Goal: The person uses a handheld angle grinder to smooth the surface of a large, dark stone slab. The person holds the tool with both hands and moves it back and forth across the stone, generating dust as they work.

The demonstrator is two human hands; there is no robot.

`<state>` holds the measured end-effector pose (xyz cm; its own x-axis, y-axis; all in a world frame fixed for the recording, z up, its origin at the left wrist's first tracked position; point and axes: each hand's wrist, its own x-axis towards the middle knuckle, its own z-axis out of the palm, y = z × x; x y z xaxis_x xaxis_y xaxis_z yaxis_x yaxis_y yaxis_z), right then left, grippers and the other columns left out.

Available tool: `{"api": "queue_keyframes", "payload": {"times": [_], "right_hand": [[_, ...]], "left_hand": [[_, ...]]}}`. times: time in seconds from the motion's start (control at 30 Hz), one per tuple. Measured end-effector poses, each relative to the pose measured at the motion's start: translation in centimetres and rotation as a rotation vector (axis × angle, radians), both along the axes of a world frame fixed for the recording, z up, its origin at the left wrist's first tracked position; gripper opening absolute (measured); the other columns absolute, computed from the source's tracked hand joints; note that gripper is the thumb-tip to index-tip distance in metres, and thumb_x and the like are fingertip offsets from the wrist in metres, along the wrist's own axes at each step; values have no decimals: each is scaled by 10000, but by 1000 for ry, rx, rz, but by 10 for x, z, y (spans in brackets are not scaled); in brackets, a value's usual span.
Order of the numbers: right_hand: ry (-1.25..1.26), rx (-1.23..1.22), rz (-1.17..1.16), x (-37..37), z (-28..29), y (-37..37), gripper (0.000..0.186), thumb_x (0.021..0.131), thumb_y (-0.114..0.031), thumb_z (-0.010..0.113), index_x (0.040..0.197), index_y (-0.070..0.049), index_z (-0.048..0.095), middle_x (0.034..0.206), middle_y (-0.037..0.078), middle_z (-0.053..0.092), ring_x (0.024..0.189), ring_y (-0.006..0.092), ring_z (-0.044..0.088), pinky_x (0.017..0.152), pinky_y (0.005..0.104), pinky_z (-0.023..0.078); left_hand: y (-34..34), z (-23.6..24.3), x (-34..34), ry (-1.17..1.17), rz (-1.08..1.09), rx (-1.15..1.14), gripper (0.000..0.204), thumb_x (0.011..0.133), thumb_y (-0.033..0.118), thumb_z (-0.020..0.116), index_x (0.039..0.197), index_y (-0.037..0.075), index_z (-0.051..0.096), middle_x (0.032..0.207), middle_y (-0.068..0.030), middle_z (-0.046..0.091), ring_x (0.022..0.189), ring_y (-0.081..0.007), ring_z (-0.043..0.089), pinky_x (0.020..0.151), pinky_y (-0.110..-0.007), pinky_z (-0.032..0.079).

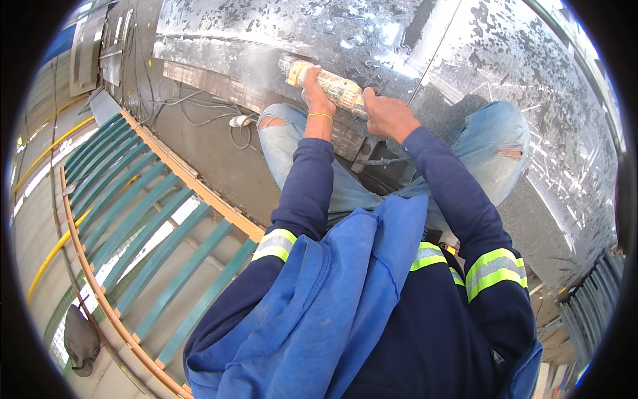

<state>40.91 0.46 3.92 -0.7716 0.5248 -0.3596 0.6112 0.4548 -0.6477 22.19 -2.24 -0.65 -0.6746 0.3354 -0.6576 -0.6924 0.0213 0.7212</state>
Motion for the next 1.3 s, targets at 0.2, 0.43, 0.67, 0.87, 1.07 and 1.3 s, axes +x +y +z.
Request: {"api": "queue_keyframes", "payload": {"times": [0.2, 0.43, 0.67, 0.87, 1.07, 1.3], "right_hand": [[-55, -10, 28, 15, 17, -4, 338, 752, -52, 655, 1006, -2, 439, 850, 255, 696, 818, 439, 698, 692, 512, 552], [-26, -2, 13, 24, 10, -6, 345, 750, -71, 634, 1006, -4, 412, 784, 267, 671, 750, 457, 678, 639, 553, 524], [-76, -12, 46, 1, 7, 0, 346, 754, -78, 649, 1018, 0, 440, 859, 248, 697, 826, 422, 704, 690, 512, 549], [-57, 13, 44, -5, -1, 3, 359, 742, -85, 670, 1006, 0, 441, 858, 270, 694, 827, 426, 705, 703, 497, 560], [-54, -13, 44, 15, 14, -2, 355, 735, -58, 655, 1001, 11, 431, 822, 280, 685, 800, 442, 699, 693, 515, 552], [-32, -6, 29, 22, 14, -4, 321, 744, -36, 632, 993, 16, 436, 811, 270, 684, 788, 438, 697, 672, 521, 542]], "left_hand": [[-8, 2, 10, -38, -20, 10, 437, 790, 216, 695, 1142, 0, 554, 964, -111, 591, 837, -303, 651, 750, -487, 564], [-9, 9, 24, -38, 18, -29, 418, 785, 205, 709, 1128, 18, 562, 950, -96, 596, 819, -288, 651, 743, -475, 567], [-6, -6, 0, -2, 27, 16, 474, 762, 214, 733, 1135, -36, 582, 946, -100, 611, 789, -272, 655, 712, -448, 564], [0, 3, -2, -29, 12, 7, 479, 764, 206, 729, 1138, -50, 577, 955, -112, 614, 791, -278, 659, 702, -458, 568], [-8, 9, 14, -48, -9, -17, 450, 790, 222, 710, 1157, 5, 564, 966, -105, 603, 846, -301, 655, 757, -488, 570], [-10, 2, 19, -15, 1, -8, 476, 784, 218, 715, 1175, -5, 560, 1005, -112, 606, 867, -301, 655, 773, -477, 566]]}}
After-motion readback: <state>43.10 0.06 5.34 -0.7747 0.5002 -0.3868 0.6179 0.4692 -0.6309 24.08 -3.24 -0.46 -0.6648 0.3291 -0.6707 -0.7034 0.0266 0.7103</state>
